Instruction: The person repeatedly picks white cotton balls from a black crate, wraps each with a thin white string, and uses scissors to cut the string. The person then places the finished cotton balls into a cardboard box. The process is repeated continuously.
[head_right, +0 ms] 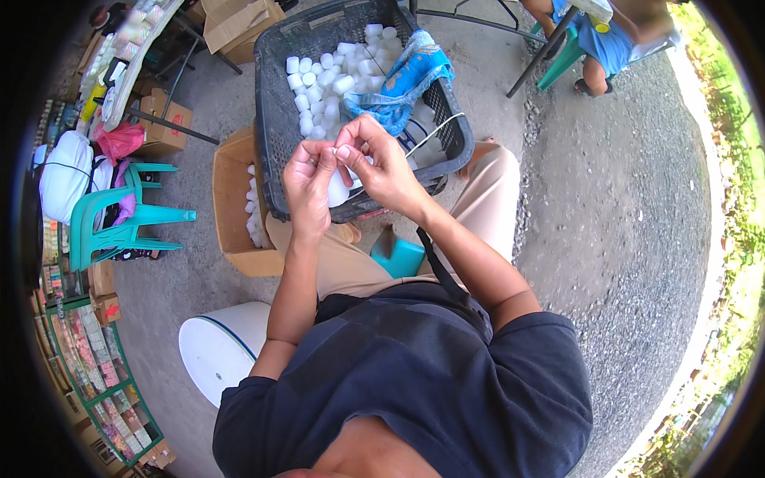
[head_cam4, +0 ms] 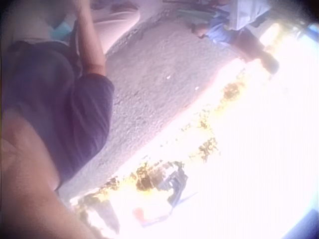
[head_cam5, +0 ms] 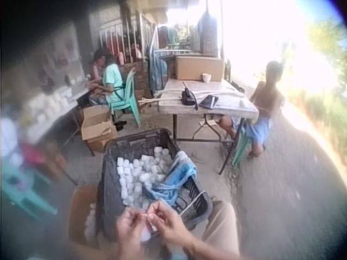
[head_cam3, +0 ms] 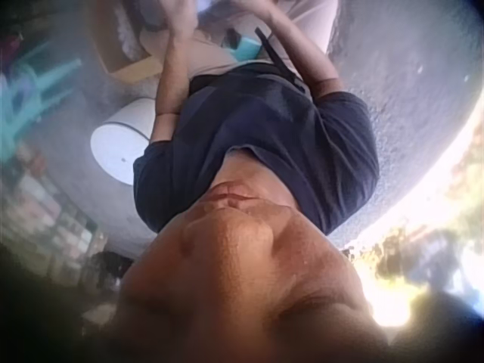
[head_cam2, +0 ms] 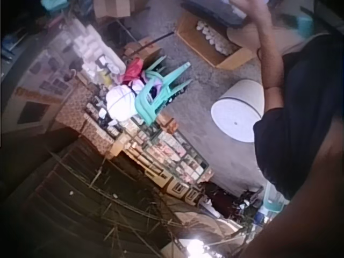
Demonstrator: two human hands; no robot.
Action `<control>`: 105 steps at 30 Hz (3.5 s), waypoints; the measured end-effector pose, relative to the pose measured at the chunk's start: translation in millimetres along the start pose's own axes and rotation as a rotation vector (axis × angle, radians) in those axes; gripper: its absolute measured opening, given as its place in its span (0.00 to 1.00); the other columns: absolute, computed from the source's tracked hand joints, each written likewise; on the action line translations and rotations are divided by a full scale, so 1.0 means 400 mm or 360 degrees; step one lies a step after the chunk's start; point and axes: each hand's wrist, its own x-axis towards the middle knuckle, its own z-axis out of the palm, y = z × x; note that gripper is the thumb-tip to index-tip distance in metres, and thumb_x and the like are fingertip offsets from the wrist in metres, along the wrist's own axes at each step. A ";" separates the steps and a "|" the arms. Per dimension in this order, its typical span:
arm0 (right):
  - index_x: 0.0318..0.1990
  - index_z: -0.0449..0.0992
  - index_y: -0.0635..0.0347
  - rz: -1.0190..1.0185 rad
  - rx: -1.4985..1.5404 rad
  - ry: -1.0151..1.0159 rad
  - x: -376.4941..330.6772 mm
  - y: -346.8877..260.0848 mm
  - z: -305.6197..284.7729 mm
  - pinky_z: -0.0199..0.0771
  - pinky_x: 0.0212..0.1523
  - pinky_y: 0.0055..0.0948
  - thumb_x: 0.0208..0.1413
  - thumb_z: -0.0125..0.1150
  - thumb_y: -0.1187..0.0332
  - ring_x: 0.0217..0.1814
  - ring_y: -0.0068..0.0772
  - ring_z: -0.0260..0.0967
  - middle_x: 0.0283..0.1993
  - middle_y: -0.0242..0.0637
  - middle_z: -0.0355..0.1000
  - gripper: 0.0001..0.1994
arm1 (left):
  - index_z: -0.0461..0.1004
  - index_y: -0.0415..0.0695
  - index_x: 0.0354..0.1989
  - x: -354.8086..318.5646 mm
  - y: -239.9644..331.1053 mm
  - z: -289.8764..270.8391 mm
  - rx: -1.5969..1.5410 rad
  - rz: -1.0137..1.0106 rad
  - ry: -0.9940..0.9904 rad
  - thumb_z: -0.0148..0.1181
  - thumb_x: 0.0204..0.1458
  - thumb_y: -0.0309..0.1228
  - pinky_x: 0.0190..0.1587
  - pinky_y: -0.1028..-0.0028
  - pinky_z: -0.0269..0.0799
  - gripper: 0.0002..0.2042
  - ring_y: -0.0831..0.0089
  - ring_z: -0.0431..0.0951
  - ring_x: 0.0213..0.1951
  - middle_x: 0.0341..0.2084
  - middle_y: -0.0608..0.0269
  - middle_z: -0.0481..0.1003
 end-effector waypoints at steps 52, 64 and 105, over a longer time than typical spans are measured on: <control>0.31 0.70 0.63 0.0092 -0.1033 -0.0364 -0.012 -0.044 0.021 0.69 0.32 0.44 0.52 0.53 0.74 0.33 0.55 0.72 0.26 0.52 0.72 0.03 | 0.61 0.37 0.56 -0.024 0.018 -0.155 -0.1073 -0.0495 0.0263 0.53 0.58 0.43 0.62 0.59 0.65 0.25 0.62 0.72 0.53 0.57 0.45 0.65; 0.47 0.71 0.67 0.0675 -0.2766 -0.0875 0.180 0.256 -0.188 0.77 0.42 0.38 0.49 0.55 0.68 0.45 0.45 0.77 0.42 0.46 0.77 0.18 | 0.63 0.42 0.58 -0.048 0.068 -0.160 -0.0705 -0.0600 -0.0247 0.49 0.62 0.43 0.38 0.75 0.69 0.22 0.77 0.71 0.30 0.46 0.42 0.73; 0.57 0.61 0.63 -0.0200 -0.0154 -0.0388 0.087 -0.171 0.037 0.75 0.44 0.26 0.53 0.60 0.81 0.47 0.27 0.73 0.42 0.44 0.75 0.23 | 0.66 0.35 0.54 0.004 0.108 -0.127 0.0647 0.0163 -0.0304 0.53 0.59 0.47 0.47 0.75 0.68 0.26 0.75 0.74 0.43 0.41 0.59 0.73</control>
